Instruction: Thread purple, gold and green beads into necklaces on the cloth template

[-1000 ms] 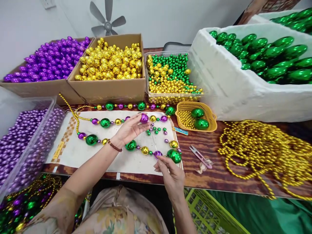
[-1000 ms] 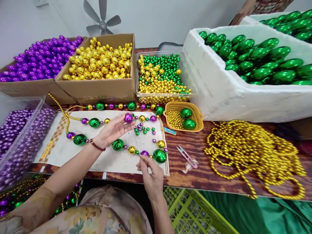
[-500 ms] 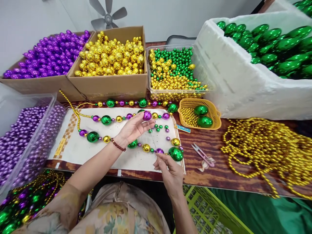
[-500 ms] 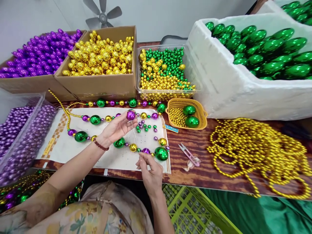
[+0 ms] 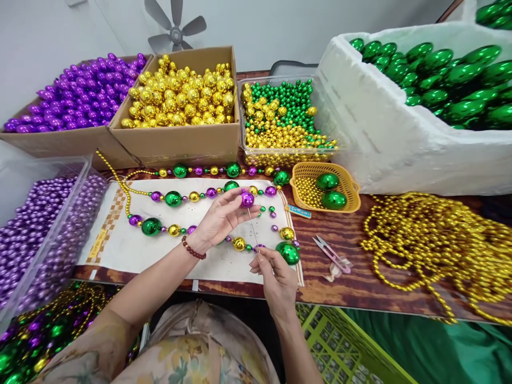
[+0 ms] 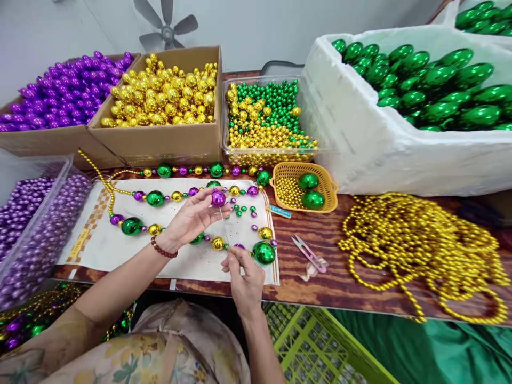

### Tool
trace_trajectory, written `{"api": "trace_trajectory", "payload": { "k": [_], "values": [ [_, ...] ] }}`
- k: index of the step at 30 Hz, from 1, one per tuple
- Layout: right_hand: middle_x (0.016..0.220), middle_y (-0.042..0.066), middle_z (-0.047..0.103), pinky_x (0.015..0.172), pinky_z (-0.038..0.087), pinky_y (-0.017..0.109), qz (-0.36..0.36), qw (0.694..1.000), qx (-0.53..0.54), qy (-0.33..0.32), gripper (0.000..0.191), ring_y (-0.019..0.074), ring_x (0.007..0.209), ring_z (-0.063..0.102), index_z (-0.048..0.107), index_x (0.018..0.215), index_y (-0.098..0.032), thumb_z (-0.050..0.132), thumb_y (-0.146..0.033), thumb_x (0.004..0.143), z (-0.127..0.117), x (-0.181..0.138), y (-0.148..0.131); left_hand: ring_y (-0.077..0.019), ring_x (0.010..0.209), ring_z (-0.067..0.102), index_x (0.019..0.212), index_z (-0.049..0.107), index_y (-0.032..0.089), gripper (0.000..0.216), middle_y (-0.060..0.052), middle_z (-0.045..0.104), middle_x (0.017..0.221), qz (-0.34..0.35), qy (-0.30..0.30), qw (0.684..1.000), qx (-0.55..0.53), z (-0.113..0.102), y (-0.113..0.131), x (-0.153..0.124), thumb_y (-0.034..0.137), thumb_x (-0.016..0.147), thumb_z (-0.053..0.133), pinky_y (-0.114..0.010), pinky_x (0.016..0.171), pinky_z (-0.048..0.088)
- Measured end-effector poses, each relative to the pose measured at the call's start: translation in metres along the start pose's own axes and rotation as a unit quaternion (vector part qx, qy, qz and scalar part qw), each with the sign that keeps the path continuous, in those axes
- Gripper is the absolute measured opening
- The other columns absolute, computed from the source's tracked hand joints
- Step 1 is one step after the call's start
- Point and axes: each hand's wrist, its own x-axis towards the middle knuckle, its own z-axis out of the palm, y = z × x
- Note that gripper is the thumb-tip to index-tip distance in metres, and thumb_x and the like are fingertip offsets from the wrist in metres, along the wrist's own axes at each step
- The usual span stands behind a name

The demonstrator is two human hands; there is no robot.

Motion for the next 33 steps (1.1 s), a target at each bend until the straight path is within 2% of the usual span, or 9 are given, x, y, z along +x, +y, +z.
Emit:
{"api": "trace_trajectory", "payload": {
  "k": [3,6,12,17,23,26,28,30,33],
  "values": [
    [0.063,-0.001,0.067,0.052,0.054,0.025,-0.004,1.000,0.005,-0.001,0.018,0.0123,0.051,0.063,0.070,0.094,-0.018,0.060,-0.032,0.094,0.000,0.003,-0.001,-0.0232,0.100,0.073,0.114,0.069,0.021,0.027,-0.007,0.072,0.112,0.008,-0.008,1.000,0.012,0.001,-0.002,-0.005,0.025,0.088,0.072,-0.047,0.105,0.051],
    [0.063,-0.001,0.067,0.051,0.053,0.024,-0.012,1.000,0.017,-0.009,0.016,0.0115,0.051,0.062,0.069,0.094,-0.018,0.059,-0.031,0.094,0.000,0.004,-0.001,-0.0227,0.102,0.073,0.110,0.069,0.020,0.022,-0.007,0.073,0.112,0.025,0.010,1.000,0.006,-0.001,-0.001,-0.005,0.025,0.089,0.071,-0.047,0.108,0.048],
    [0.061,-0.002,0.064,0.050,0.051,0.023,-0.001,1.000,0.019,-0.012,0.018,0.0107,0.049,0.060,0.069,0.095,-0.018,0.058,-0.032,0.095,0.001,0.003,-0.006,-0.0226,0.099,0.073,0.108,0.069,0.018,0.019,-0.007,0.074,0.109,0.004,0.006,1.000,-0.008,-0.002,-0.003,-0.004,0.023,0.090,0.069,-0.049,0.108,0.048],
    [0.056,-0.003,0.060,0.046,0.046,0.020,0.004,1.000,-0.004,-0.022,0.021,0.0092,0.045,0.055,0.070,0.092,-0.017,0.056,-0.033,0.095,0.001,0.006,-0.016,-0.0228,0.099,0.073,0.104,0.070,0.019,0.016,-0.007,0.074,0.110,0.022,0.025,0.999,-0.007,-0.004,-0.001,-0.005,0.023,0.089,0.069,-0.049,0.107,0.049],
    [0.058,-0.003,0.061,0.048,0.048,0.021,0.012,1.000,0.009,-0.004,0.021,0.0103,0.047,0.057,0.070,0.094,-0.018,0.055,-0.033,0.095,0.007,0.012,-0.013,-0.0214,0.097,0.072,0.110,0.072,0.021,0.025,-0.006,0.071,0.114,-0.017,-0.007,0.998,0.059,-0.002,-0.014,-0.015,0.029,0.086,0.074,-0.043,0.101,0.052],
    [0.061,-0.002,0.063,0.050,0.051,0.022,0.020,0.999,0.039,0.028,0.020,0.0117,0.051,0.059,0.067,0.093,-0.019,0.057,-0.036,0.094,0.007,0.019,-0.012,-0.0200,0.103,0.067,0.115,0.072,0.022,0.031,-0.008,0.071,0.114,-0.056,-0.053,0.987,0.142,0.000,-0.026,-0.018,0.029,0.085,0.075,-0.036,0.096,0.052],
    [0.062,-0.001,0.064,0.052,0.051,0.023,0.028,0.996,0.068,0.050,0.019,0.0125,0.053,0.060,0.064,0.091,-0.019,0.059,-0.038,0.092,0.001,0.023,-0.012,-0.0192,0.108,0.064,0.123,0.069,0.024,0.040,-0.009,0.069,0.118,-0.051,-0.065,0.976,0.200,-0.001,-0.027,-0.015,0.027,0.084,0.076,-0.033,0.097,0.050],
    [0.063,-0.001,0.065,0.052,0.051,0.023,0.040,0.991,0.097,0.077,0.019,0.0121,0.053,0.059,0.063,0.088,-0.019,0.062,-0.038,0.091,-0.009,0.026,-0.013,-0.0188,0.108,0.064,0.126,0.067,0.025,0.043,-0.009,0.068,0.120,-0.015,-0.032,0.971,0.237,-0.005,-0.021,-0.008,0.027,0.084,0.076,-0.033,0.097,0.049],
    [0.064,-0.002,0.064,0.053,0.050,0.022,0.043,0.982,0.141,0.114,0.018,0.0110,0.053,0.057,0.062,0.087,-0.019,0.066,-0.037,0.089,-0.023,0.030,-0.015,-0.0188,0.097,0.068,0.117,0.069,0.022,0.035,-0.009,0.070,0.114,0.038,0.041,0.961,0.270,-0.017,-0.005,0.006,0.034,0.084,0.075,-0.034,0.091,0.052]
  ]
}}
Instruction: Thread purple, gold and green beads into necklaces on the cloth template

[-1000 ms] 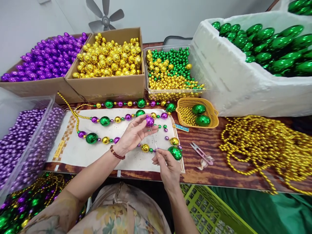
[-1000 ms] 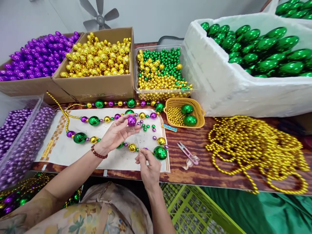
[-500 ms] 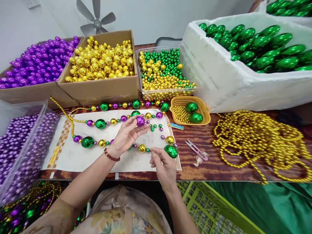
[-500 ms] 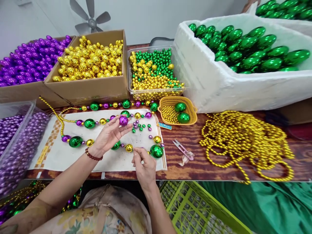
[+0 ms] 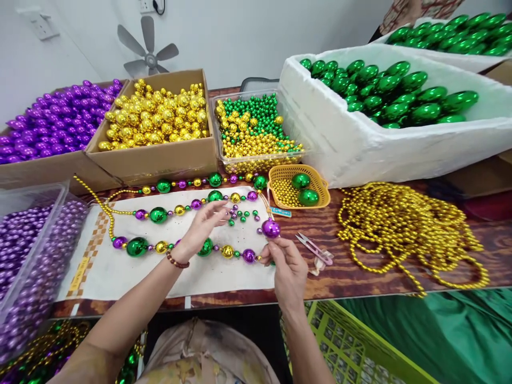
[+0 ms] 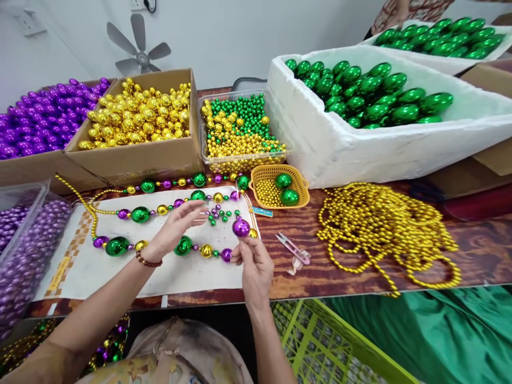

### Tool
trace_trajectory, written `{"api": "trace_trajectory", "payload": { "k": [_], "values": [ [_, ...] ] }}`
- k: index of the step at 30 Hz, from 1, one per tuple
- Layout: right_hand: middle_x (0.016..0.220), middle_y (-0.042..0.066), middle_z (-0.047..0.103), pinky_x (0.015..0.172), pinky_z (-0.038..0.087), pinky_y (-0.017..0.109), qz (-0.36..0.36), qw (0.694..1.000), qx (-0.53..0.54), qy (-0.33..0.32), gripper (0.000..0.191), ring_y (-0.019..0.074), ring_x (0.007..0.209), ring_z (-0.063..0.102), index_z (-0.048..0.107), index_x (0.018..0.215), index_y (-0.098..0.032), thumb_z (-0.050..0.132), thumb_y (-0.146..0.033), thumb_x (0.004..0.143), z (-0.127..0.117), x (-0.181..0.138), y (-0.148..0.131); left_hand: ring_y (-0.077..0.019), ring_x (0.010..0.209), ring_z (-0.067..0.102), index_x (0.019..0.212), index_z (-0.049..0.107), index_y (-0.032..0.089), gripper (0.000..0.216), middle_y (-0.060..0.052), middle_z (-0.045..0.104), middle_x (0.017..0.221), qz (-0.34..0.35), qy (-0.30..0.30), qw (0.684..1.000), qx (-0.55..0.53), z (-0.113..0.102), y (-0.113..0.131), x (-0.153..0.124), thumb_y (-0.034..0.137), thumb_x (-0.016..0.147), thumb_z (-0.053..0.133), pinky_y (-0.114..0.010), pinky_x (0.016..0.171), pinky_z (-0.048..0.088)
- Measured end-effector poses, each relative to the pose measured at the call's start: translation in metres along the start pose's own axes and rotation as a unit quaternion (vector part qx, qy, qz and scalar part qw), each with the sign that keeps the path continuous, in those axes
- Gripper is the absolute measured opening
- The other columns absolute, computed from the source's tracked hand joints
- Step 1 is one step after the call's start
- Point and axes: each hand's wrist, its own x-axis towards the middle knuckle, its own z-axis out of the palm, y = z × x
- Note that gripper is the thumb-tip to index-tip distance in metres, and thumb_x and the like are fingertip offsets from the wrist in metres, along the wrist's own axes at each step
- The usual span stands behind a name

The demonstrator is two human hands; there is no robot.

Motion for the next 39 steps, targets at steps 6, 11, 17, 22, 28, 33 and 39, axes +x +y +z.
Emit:
{"api": "trace_trajectory", "payload": {
  "k": [6,11,17,22,28,33,39],
  "values": [
    [0.067,0.000,0.066,0.052,0.049,0.023,0.017,0.998,0.053,-0.025,0.019,0.0131,0.055,0.060,0.062,0.094,-0.019,0.067,-0.037,0.089,-0.007,0.011,-0.006,-0.0171,0.085,0.069,0.104,0.072,0.019,0.029,-0.007,0.073,0.103,0.041,0.051,0.994,0.082,-0.026,0.006,0.029,0.037,0.082,0.073,-0.031,0.084,0.053],
    [0.070,0.003,0.070,0.053,0.052,0.025,0.010,0.997,0.033,-0.066,0.022,0.0148,0.057,0.064,0.064,0.094,-0.019,0.067,-0.040,0.089,-0.003,0.010,-0.003,-0.0205,0.092,0.063,0.097,0.075,0.021,0.017,-0.006,0.071,0.097,0.164,0.042,0.970,0.174,-0.009,0.037,0.067,0.027,0.082,0.072,-0.031,0.091,0.048],
    [0.071,0.005,0.072,0.054,0.052,0.023,-0.001,0.995,0.024,-0.093,0.023,0.0148,0.058,0.065,0.065,0.091,-0.018,0.064,-0.041,0.093,0.000,0.005,0.006,-0.0258,0.106,0.060,0.087,0.073,0.019,0.017,-0.011,0.068,0.100,0.256,0.011,0.865,0.432,0.037,0.085,0.172,0.009,0.084,0.059,-0.038,0.107,0.038],
    [0.071,0.004,0.071,0.054,0.051,0.022,-0.014,0.996,0.003,-0.088,0.020,0.0141,0.058,0.065,0.066,0.090,-0.019,0.062,-0.038,0.095,-0.005,0.003,0.007,-0.0312,0.111,0.060,0.068,0.068,0.015,0.020,-0.014,0.069,0.090,0.156,-0.004,0.817,0.555,0.053,0.091,0.246,-0.003,0.072,0.060,-0.045,0.105,0.039],
    [0.073,0.005,0.073,0.056,0.052,0.023,-0.017,0.996,-0.018,-0.090,0.020,0.0151,0.059,0.066,0.067,0.090,-0.019,0.060,-0.037,0.096,-0.013,0.001,0.011,-0.0329,0.112,0.059,0.058,0.062,0.015,0.023,-0.013,0.068,0.080,0.118,-0.007,0.831,0.543,0.053,0.083,0.273,-0.008,0.063,0.064,-0.048,0.105,0.038],
    [0.070,0.004,0.073,0.055,0.054,0.022,-0.014,0.997,-0.012,-0.072,0.017,0.0157,0.060,0.069,0.067,0.091,-0.019,0.062,-0.034,0.094,-0.013,0.005,0.014,-0.0215,0.094,0.064,0.082,0.066,0.015,0.007,-0.010,0.068,0.089,0.155,-0.022,0.899,0.409,0.052,0.089,0.244,0.009,0.084,0.062,-0.040,0.096,0.047],
    [0.068,0.003,0.073,0.055,0.055,0.021,-0.042,0.997,-0.032,-0.061,0.013,0.0151,0.059,0.069,0.068,0.092,-0.019,0.063,-0.031,0.093,-0.012,0.015,0.010,-0.0157,0.080,0.071,0.103,0.069,0.014,0.014,-0.008,0.071,0.089,-0.029,-0.171,0.977,-0.126,0.042,0.076,0.140,0.020,0.090,0.065,-0.035,0.085,0.056]
  ]
}}
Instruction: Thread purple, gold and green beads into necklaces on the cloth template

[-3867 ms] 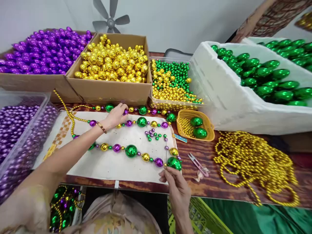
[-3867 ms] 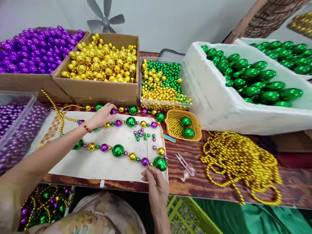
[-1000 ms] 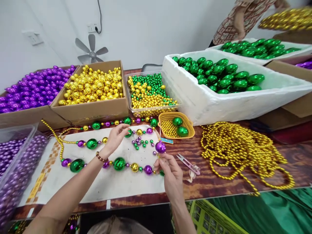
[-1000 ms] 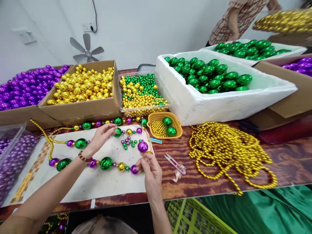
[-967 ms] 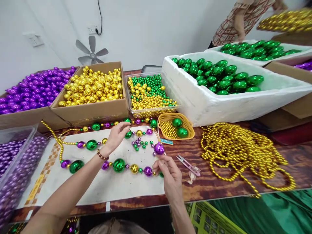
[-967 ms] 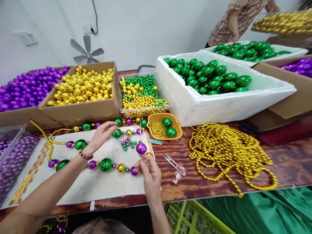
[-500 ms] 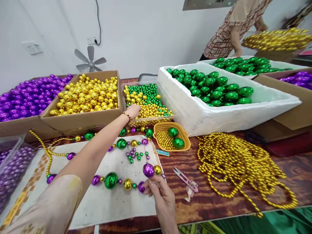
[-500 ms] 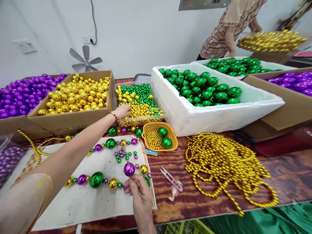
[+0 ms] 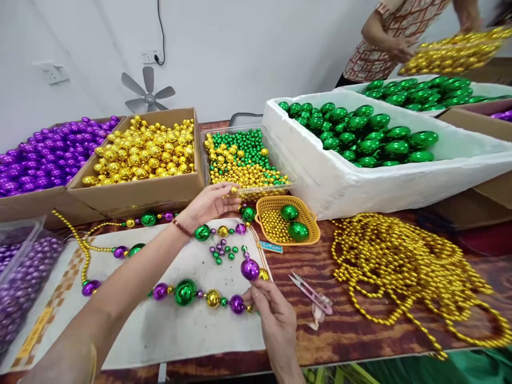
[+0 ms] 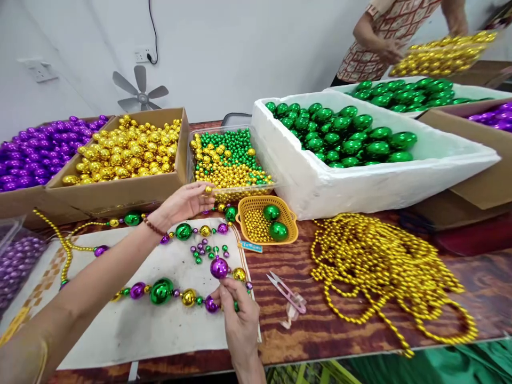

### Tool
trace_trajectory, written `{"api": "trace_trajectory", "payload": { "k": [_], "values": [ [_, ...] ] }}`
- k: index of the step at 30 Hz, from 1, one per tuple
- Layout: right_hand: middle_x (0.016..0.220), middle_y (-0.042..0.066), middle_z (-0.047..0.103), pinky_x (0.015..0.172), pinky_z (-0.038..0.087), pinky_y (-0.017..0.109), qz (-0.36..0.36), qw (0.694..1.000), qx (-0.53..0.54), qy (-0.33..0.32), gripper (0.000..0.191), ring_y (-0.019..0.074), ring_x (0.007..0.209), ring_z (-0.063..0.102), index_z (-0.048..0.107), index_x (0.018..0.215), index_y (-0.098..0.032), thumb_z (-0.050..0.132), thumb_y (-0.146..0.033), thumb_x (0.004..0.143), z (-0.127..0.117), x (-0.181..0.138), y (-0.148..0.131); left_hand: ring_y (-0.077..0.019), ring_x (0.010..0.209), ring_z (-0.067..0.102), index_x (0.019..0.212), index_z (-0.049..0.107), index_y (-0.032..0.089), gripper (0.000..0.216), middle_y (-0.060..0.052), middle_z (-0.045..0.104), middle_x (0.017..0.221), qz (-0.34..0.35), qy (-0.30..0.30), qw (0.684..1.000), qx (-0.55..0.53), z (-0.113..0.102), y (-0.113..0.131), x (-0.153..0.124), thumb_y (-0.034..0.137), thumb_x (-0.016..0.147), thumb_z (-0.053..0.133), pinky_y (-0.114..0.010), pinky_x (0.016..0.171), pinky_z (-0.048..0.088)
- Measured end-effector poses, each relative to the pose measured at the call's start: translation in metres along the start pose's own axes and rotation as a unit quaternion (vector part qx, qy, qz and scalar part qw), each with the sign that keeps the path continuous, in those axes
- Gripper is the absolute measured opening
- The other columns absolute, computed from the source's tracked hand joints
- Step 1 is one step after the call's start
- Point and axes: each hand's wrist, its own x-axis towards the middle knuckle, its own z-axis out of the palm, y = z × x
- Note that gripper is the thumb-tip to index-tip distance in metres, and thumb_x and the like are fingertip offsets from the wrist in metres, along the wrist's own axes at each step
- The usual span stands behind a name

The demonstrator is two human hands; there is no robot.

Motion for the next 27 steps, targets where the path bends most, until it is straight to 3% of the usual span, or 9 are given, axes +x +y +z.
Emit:
{"api": "trace_trajectory", "payload": {
  "k": [3,7,19,27],
  "values": [
    [0.070,0.003,0.073,0.056,0.055,0.023,-0.017,1.000,-0.017,-0.004,0.011,0.0151,0.059,0.068,0.067,0.093,-0.019,0.063,-0.029,0.093,-0.001,0.001,0.000,-0.0169,0.081,0.072,0.103,0.070,0.012,0.014,-0.009,0.072,0.088,-0.032,0.016,0.995,-0.091,0.007,-0.017,-0.036,0.017,0.090,0.066,-0.033,0.083,0.058],
    [0.072,0.003,0.074,0.059,0.056,0.024,-0.025,0.999,-0.037,-0.024,0.010,0.0152,0.061,0.069,0.067,0.095,-0.019,0.062,-0.027,0.094,0.000,-0.002,-0.002,-0.0177,0.084,0.073,0.092,0.069,0.011,0.005,-0.007,0.073,0.088,-0.024,0.056,0.982,-0.180,0.014,-0.034,-0.055,0.010,0.089,0.064,-0.034,0.087,0.059],
    [0.065,0.000,0.072,0.054,0.055,0.020,-0.045,0.998,-0.051,-0.017,0.008,0.0128,0.055,0.068,0.068,0.093,-0.019,0.062,-0.023,0.092,0.007,-0.005,-0.008,-0.0149,0.079,0.073,0.084,0.066,0.010,0.007,-0.004,0.071,0.081,0.006,0.119,0.968,-0.223,0.025,-0.045,-0.065,0.004,0.085,0.067,-0.031,0.087,0.059],
    [0.067,-0.001,0.073,0.056,0.057,0.020,-0.045,0.997,-0.056,-0.010,0.007,0.0121,0.056,0.069,0.068,0.095,-0.020,0.062,-0.024,0.093,0.005,-0.011,-0.003,-0.0162,0.083,0.074,0.087,0.067,0.010,0.008,-0.007,0.073,0.083,0.010,0.134,0.965,-0.223,0.028,-0.048,-0.067,0.004,0.089,0.062,-0.036,0.095,0.057]
  ]
}}
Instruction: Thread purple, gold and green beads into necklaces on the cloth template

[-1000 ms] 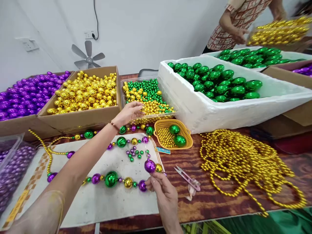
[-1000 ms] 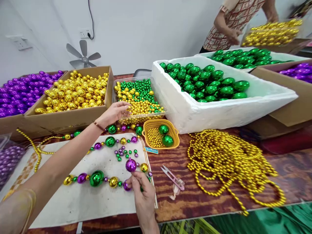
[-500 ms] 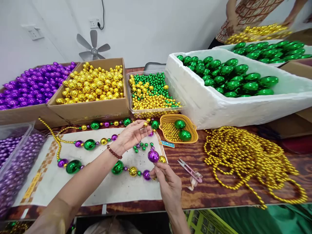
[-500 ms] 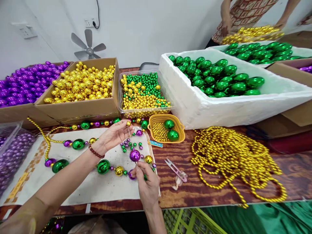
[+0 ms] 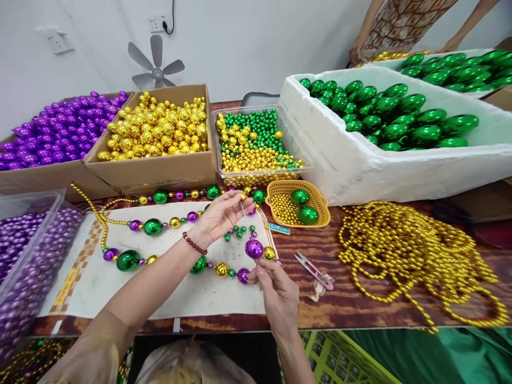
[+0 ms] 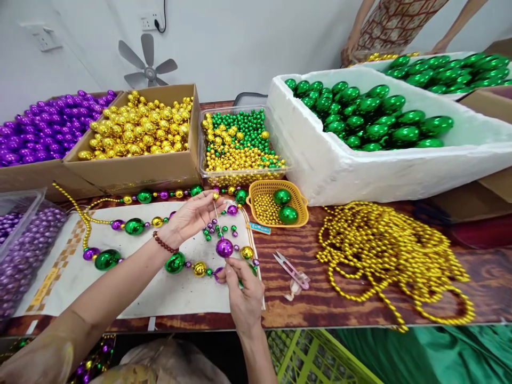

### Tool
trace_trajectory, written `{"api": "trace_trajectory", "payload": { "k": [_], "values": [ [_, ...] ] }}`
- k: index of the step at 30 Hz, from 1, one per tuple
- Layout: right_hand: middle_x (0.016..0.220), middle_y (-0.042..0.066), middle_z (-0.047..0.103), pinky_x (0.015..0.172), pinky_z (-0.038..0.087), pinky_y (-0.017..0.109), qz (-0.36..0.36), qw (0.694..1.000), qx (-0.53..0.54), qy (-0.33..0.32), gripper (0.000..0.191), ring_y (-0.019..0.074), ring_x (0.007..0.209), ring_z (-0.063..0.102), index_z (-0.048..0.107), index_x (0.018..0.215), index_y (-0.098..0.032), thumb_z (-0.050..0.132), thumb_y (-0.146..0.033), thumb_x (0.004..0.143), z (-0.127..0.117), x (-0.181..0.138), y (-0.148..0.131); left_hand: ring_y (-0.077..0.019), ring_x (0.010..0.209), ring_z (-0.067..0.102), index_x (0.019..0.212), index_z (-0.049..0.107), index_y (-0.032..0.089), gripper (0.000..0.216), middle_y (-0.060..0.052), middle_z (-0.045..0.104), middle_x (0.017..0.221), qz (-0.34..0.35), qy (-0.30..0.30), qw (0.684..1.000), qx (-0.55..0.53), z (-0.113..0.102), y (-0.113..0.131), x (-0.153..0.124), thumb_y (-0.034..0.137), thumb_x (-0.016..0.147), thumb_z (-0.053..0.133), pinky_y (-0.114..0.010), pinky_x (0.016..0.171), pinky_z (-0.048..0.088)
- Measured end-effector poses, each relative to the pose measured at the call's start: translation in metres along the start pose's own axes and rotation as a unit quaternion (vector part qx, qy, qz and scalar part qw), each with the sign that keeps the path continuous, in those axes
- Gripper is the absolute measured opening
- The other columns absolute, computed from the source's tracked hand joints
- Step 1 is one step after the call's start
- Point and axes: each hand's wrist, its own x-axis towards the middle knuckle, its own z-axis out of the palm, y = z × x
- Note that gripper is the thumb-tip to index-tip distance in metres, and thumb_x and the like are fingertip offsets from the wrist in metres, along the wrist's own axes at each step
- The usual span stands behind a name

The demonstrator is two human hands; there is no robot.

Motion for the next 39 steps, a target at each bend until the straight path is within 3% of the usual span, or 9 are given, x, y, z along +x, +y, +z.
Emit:
{"api": "trace_trajectory", "payload": {
  "k": [8,30,35,39],
  "values": [
    [0.067,0.000,0.072,0.057,0.058,0.023,0.010,1.000,0.008,-0.003,0.007,0.0131,0.056,0.068,0.067,0.093,-0.019,0.062,-0.024,0.092,-0.001,0.000,-0.001,-0.0171,0.087,0.074,0.086,0.068,0.010,0.011,-0.007,0.072,0.084,-0.004,0.004,1.000,-0.013,-0.002,-0.004,0.000,0.002,0.088,0.061,-0.041,0.104,0.053],
    [0.064,0.001,0.071,0.053,0.056,0.024,0.043,0.999,0.002,0.011,0.013,0.0137,0.052,0.065,0.068,0.091,-0.019,0.063,-0.030,0.091,0.001,-0.002,-0.003,-0.0161,0.089,0.073,0.097,0.068,0.009,0.014,-0.009,0.072,0.090,0.012,-0.003,1.000,0.010,-0.003,-0.007,-0.001,0.001,0.088,0.061,-0.037,0.103,0.052],
    [0.064,0.001,0.070,0.054,0.056,0.025,0.056,0.998,0.008,0.007,0.015,0.0148,0.054,0.067,0.066,0.092,-0.018,0.062,-0.033,0.092,0.002,0.002,-0.005,-0.0185,0.090,0.073,0.102,0.068,0.010,0.019,-0.008,0.073,0.090,0.006,-0.018,0.999,0.027,-0.003,-0.007,-0.005,0.003,0.085,0.064,-0.040,0.101,0.053],
    [0.068,0.002,0.071,0.054,0.055,0.025,0.062,0.998,-0.022,0.013,0.018,0.0162,0.058,0.068,0.065,0.094,-0.019,0.059,-0.035,0.092,0.008,0.017,-0.006,-0.0170,0.089,0.072,0.104,0.070,0.011,0.024,-0.010,0.073,0.098,-0.031,-0.045,0.996,0.065,-0.008,-0.017,-0.014,0.006,0.081,0.071,-0.032,0.091,0.054]
  ]
}}
